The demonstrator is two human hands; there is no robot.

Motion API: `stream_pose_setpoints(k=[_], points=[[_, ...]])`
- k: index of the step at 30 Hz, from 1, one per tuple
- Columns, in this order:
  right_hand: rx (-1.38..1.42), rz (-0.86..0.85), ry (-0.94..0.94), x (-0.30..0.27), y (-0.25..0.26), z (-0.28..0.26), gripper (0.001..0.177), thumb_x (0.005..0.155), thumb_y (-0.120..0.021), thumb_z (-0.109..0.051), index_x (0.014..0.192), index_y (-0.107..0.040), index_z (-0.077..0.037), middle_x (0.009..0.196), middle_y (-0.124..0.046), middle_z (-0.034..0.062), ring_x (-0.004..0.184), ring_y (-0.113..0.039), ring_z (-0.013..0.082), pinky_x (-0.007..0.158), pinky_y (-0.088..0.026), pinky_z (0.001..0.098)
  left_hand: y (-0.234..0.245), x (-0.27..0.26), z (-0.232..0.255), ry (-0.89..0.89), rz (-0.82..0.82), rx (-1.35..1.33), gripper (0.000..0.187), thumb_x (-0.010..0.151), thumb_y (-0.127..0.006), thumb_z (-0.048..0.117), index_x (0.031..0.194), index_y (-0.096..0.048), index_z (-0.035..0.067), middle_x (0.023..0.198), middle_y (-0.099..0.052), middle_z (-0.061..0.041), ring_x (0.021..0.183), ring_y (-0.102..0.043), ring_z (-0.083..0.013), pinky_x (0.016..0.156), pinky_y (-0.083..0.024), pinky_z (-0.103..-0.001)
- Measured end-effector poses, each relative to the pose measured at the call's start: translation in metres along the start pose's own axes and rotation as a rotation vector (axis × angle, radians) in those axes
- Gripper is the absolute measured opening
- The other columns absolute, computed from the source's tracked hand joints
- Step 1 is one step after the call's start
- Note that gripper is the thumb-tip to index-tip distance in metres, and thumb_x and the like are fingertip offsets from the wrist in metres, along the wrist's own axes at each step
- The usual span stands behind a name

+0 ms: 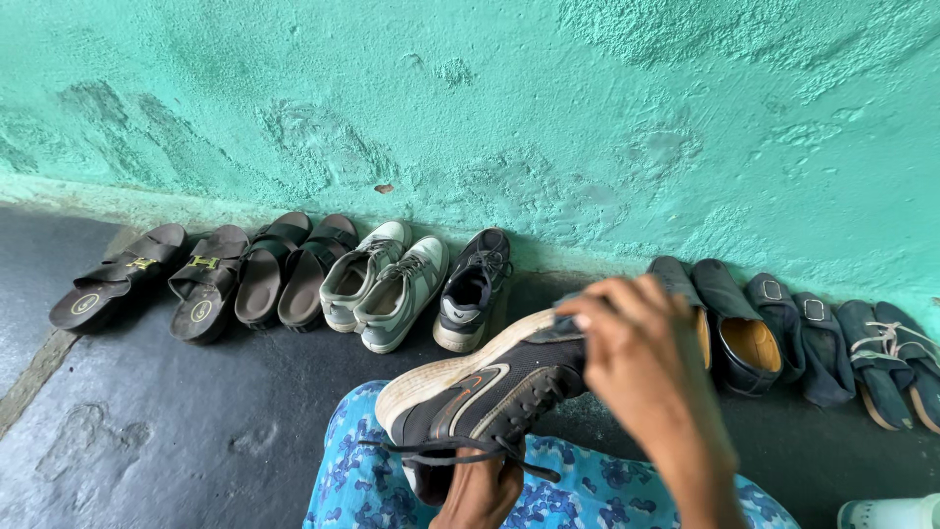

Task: The person sits on the floor and scrubs several pairs of shoes with a brush. They handle a camouflage sneaker, a dark sneaker, and a white sneaker, scrubbing the uppers and soles before placing each shoe back in line.

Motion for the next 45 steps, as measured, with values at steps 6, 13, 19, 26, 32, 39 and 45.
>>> stream_pose_setpoints(k=[6, 13, 19, 26, 32, 39, 45], points=[[-0.039, -0.032, 0.102, -0.004, -0.013, -0.015, 0.030, 0.080, -0.064, 0.004, 0.100, -0.079, -0.012, 0.107, -0.074, 0.0034, 0.096, -0.063, 0.0210, 0.090, -0.047, 0.0415, -0.011, 0.001, 0.004, 0.014, -0.089, -0.006, 0.070, 0.070, -0.070, -0.005, 0.138, -0.054, 0.002, 0.140, -0.049, -0.034, 0.133, -0.043, -0.0543, 0.109, -0.032, -0.063], [0.023, -0.192, -0.015, 0.004, -0.004, 0.016, 0.032, 0.085, -0.065, -0.002, 0.106, -0.081, -0.020, 0.108, -0.074, -0.0017, 0.094, -0.062, 0.0199, 0.086, -0.048, 0.0411, -0.022, -0.036, -0.026, 0.229, -0.275, -0.051, 0.062, 0.080, -0.072, 0.000, 0.139, -0.055, 0.008, 0.140, -0.052, -0.027, 0.136, -0.049, -0.0428, 0.110, -0.039, -0.054], [0.013, -0.157, 0.115, 0.000, -0.016, -0.001, 0.034, 0.083, -0.065, 0.004, 0.105, -0.080, -0.018, 0.108, -0.076, -0.0034, 0.097, -0.065, 0.0170, 0.093, -0.051, 0.0377, -0.015, -0.017, -0.012, 0.025, -0.136, 0.001, 0.070, 0.073, -0.070, -0.007, 0.141, -0.054, 0.005, 0.144, -0.049, -0.030, 0.138, -0.043, -0.0491, 0.112, -0.034, -0.058], [0.183, -0.026, 0.119, 0.003, 0.010, 0.015, 0.032, 0.081, -0.069, 0.000, 0.105, -0.081, -0.018, 0.108, -0.075, 0.0005, 0.094, -0.066, 0.0178, 0.082, -0.055, 0.0316, -0.001, -0.009, -0.012, 0.085, 0.001, -0.023, 0.066, 0.077, -0.074, -0.004, 0.139, -0.052, 0.003, 0.140, -0.047, -0.033, 0.137, -0.042, -0.0484, 0.110, -0.032, -0.057], [0.320, 0.213, 0.013, -0.006, 0.022, 0.014, 0.026, 0.088, -0.074, -0.006, 0.112, -0.080, -0.015, 0.103, -0.075, 0.0043, 0.090, -0.068, 0.0187, 0.073, -0.054, 0.0322, 0.007, 0.003, -0.006, 0.155, 0.163, -0.375, 0.049, 0.091, -0.071, 0.001, 0.135, -0.048, -0.002, 0.125, -0.062, -0.020, 0.115, -0.066, -0.0298, 0.096, -0.050, -0.038], [0.235, 0.578, -0.075, -0.040, 0.029, -0.002, 0.023, 0.093, -0.077, -0.005, 0.115, -0.079, -0.013, 0.108, -0.075, 0.0030, 0.096, -0.066, 0.0184, 0.084, -0.054, 0.0316, 0.002, 0.015, -0.009, 0.755, -0.036, -0.679, 0.017, 0.086, -0.072, 0.001, 0.102, -0.074, -0.004, 0.084, -0.077, -0.006, 0.074, -0.069, -0.0134, 0.062, -0.057, -0.027], [0.237, 0.634, -0.123, -0.061, -0.002, -0.001, 0.027, 0.090, -0.082, -0.010, 0.116, -0.077, -0.014, 0.099, -0.073, 0.0029, 0.087, -0.068, 0.0158, 0.075, -0.055, 0.0294, 0.021, 0.028, -0.003, 0.974, 0.234, -1.091, 0.021, 0.075, -0.074, -0.007, 0.096, -0.072, -0.008, 0.085, -0.077, -0.014, 0.070, -0.073, -0.0232, 0.067, -0.060, -0.033]])
Point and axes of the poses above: each hand's wrist, its own x-axis towards the middle knuckle, its own y-axis out of the back of the hand, z = x × y, the point moved 6 cm from there along x, towards the middle knuckle
